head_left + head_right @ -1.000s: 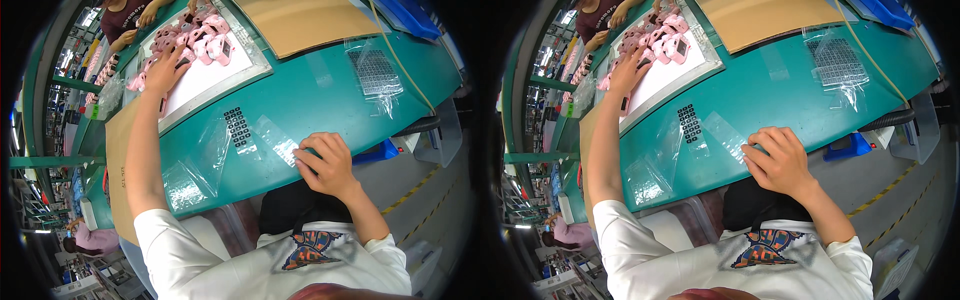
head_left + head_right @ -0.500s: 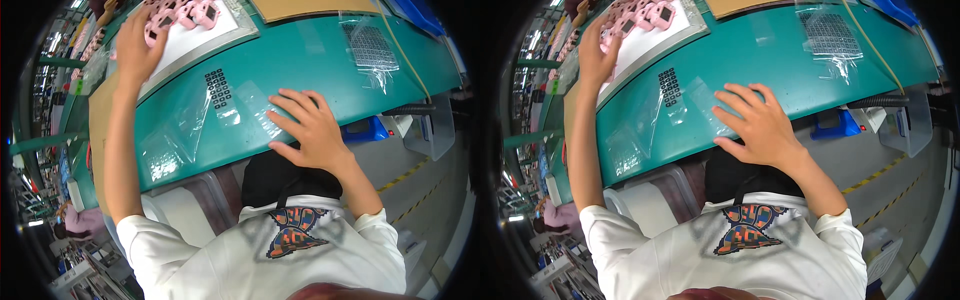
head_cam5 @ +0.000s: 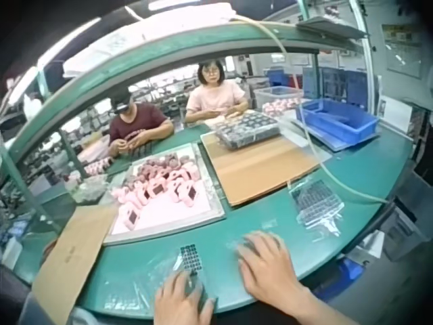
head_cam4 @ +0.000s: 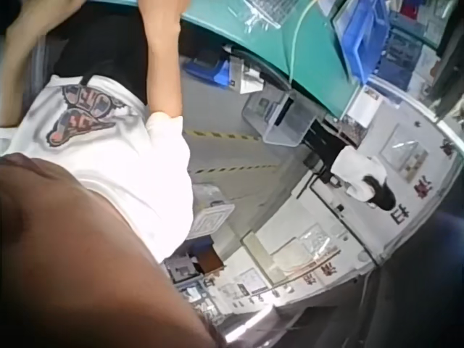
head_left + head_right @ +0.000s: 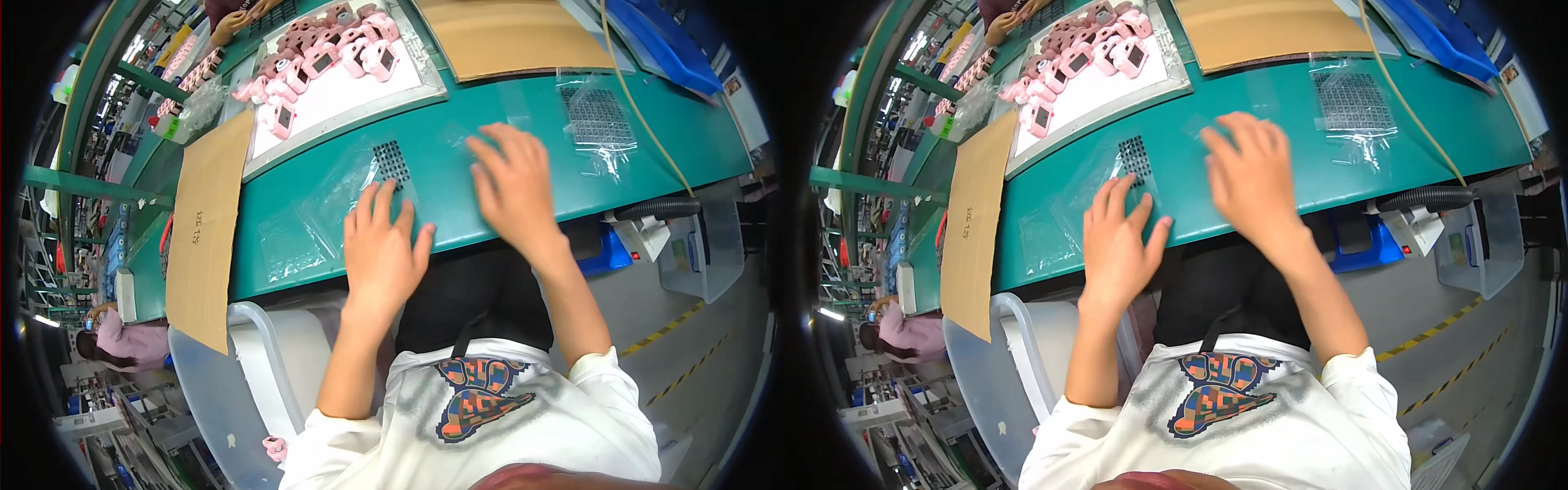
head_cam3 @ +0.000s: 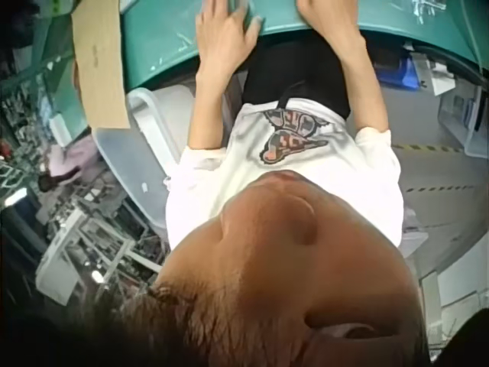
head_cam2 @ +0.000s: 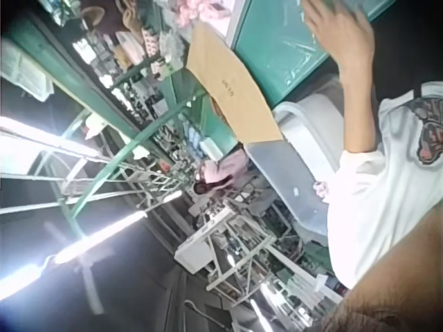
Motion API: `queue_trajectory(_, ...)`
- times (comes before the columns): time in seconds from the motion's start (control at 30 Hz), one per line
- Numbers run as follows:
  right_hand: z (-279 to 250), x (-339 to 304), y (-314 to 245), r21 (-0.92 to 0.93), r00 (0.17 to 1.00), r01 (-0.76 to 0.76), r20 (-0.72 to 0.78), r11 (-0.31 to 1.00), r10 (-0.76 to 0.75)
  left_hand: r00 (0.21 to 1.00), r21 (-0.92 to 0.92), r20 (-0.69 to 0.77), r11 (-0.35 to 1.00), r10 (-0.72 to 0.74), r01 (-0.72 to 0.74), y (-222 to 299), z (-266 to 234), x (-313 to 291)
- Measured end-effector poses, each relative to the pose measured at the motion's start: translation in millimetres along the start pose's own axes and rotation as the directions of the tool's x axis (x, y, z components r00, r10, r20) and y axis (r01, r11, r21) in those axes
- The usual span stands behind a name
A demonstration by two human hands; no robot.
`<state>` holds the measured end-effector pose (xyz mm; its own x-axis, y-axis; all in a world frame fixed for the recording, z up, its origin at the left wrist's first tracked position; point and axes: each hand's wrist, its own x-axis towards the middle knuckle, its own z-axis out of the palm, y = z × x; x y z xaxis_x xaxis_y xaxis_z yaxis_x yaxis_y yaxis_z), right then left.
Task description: Assembling small toy cameras by placing internal components and snapping the plastic housing together.
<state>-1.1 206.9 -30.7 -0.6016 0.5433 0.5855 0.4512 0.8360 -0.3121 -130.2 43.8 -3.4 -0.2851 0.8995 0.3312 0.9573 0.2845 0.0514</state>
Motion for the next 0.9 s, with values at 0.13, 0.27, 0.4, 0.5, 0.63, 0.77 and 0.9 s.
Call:
queue_trajectory(0.13, 15.9, -11.5, -34.9, 0.276, 0.977, 0.187, 0.046, 0.943, -0.207, 0.998, -0.074, -0.067, 0.997, 0.009, -0.014, 21.2, -2.3, -28.9)
queue_trajectory(0.27, 16.3, -22.3, -38.7, 0.293, 0.923, 0.228, 0.238, 0.929, -0.301, 0.988, -0.29, -0.097, 0.953, -0.117, 0.085, 20.4, 9.3, -55.9)
queue_trajectory(0.4, -3.5, -27.4, -34.3, 0.32, 0.894, 0.268, 0.269, 0.909, -0.359, 0.897, -0.695, -0.083, 0.67, -0.434, 0.26, 25.2, 20.3, -95.2)
queue_trajectory(0.5, -1.2, -32.3, -37.0, 0.387, 0.867, 0.273, 0.298, 0.881, -0.399, 0.727, -0.913, 0.409, -0.245, -0.552, 0.327, 34.7, 25.5, -90.8)
queue_trajectory(0.63, 1.5, -39.9, -37.9, 0.481, 0.85, 0.253, 0.304, 0.839, -0.43, 0.671, -0.767, 0.563, -0.607, -0.482, 0.207, 40.0, 32.1, -82.6)
queue_trajectory(0.77, 0.8, -43.7, -37.9, 0.586, 0.873, 0.196, 0.261, 0.786, -0.413, 0.682, -0.725, 0.563, -0.675, -0.467, 0.136, 40.9, 35.5, -80.3)
queue_trajectory(0.9, 0.2, -47.1, -38.1, 0.688, 0.934, 0.107, 0.178, 0.718, -0.309, 0.705, -0.679, 0.571, -0.725, -0.421, 0.117, 37.8, 37.6, -81.8)
